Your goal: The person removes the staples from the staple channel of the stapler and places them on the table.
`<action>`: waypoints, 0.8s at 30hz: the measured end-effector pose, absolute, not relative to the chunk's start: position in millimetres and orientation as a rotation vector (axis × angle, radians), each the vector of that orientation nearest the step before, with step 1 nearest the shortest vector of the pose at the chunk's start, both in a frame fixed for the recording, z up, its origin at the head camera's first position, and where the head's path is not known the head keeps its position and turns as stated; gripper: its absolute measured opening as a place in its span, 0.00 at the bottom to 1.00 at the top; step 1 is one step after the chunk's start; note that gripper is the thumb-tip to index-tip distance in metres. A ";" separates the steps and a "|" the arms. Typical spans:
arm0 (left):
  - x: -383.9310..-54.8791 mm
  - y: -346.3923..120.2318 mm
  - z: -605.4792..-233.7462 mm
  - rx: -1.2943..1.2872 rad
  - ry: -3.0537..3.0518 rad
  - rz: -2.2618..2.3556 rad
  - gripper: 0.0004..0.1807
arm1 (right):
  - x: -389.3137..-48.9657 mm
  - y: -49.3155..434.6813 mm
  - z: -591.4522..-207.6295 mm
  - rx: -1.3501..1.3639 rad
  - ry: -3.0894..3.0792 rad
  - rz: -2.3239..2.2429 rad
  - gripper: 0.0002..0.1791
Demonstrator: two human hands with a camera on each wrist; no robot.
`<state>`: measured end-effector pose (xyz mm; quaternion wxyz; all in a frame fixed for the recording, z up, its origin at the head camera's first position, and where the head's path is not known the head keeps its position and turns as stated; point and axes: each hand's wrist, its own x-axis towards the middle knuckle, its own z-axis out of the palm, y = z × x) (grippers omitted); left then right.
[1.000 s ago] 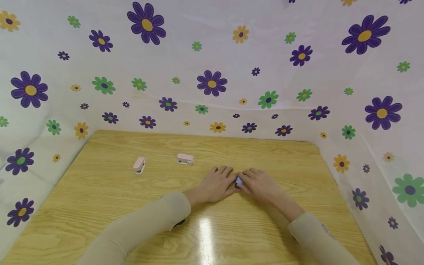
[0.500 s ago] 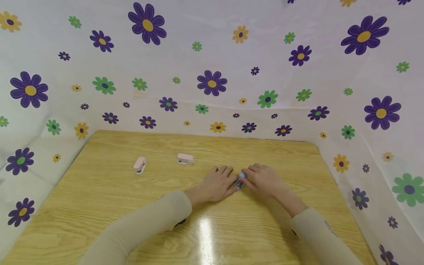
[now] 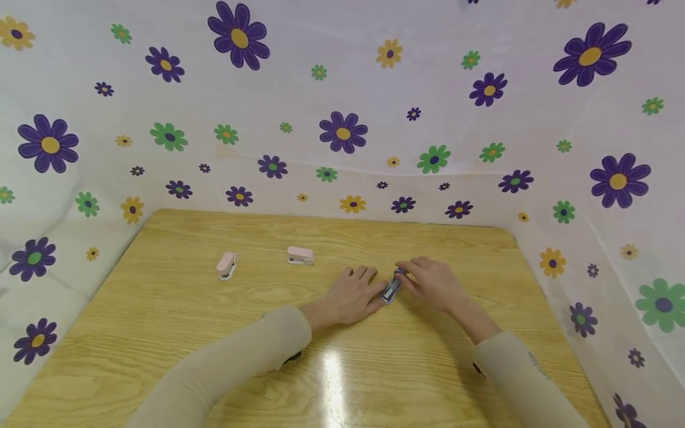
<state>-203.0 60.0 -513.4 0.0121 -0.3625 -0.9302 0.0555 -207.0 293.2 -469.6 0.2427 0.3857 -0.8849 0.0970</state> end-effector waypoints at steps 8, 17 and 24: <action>-205.6 62.0 -517.6 -1.130 -2.902 0.157 0.27 | -215.2 301.6 -472.1 1.053 -2.369 0.202 0.20; -204.0 61.8 -515.2 -1.139 -2.863 0.173 0.25 | -216.9 307.0 -473.1 0.943 -2.507 0.122 0.17; -203.6 61.7 -512.8 -1.129 -2.881 0.161 0.24 | -212.2 304.0 -465.2 0.824 -2.619 0.182 0.17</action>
